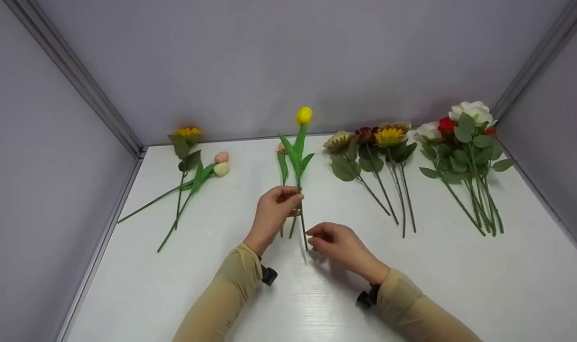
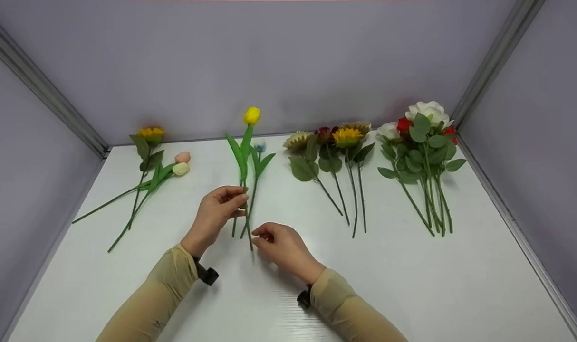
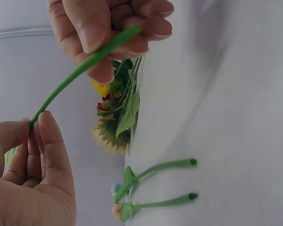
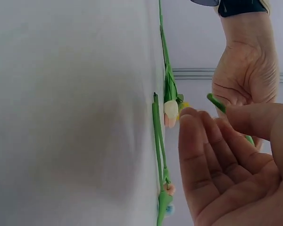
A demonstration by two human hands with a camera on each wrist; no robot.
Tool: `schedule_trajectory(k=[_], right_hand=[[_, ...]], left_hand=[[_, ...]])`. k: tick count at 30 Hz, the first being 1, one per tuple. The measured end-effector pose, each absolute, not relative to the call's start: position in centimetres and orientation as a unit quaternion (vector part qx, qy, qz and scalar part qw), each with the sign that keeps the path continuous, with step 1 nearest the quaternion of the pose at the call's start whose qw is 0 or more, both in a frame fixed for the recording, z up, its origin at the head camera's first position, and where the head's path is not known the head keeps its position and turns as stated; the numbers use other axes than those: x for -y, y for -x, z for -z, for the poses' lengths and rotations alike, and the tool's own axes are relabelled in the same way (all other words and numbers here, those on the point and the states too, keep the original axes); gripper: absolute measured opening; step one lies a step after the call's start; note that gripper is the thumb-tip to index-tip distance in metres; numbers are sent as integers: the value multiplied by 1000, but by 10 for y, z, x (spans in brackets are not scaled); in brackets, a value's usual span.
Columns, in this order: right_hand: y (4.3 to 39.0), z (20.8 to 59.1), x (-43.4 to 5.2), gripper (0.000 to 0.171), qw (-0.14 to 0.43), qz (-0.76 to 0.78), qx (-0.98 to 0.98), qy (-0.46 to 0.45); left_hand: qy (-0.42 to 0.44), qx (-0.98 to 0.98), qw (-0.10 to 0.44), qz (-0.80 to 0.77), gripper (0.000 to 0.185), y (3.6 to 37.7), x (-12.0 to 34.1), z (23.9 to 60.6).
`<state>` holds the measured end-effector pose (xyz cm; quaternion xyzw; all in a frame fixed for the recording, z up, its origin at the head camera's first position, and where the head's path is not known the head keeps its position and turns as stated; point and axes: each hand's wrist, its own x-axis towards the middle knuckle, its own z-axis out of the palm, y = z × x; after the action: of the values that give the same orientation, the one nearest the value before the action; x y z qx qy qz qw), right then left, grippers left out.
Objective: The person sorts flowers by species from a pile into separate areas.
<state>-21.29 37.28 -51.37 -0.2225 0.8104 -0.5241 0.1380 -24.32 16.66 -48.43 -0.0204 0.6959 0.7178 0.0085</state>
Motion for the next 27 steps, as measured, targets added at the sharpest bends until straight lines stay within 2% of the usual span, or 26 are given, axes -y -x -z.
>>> schedule_trajectory(k=[9, 14, 27], right_hand=[[244, 489, -367, 52, 60, 259, -898, 350], [259, 482, -357, 61, 43, 138, -911, 386], [262, 481, -347, 60, 49, 125, -908, 396]], left_hand=[[140, -719, 5, -680, 31, 276, -113, 500], [184, -735, 21, -652, 32, 288, -102, 510], [170, -819, 38, -547, 30, 292, -110, 518]])
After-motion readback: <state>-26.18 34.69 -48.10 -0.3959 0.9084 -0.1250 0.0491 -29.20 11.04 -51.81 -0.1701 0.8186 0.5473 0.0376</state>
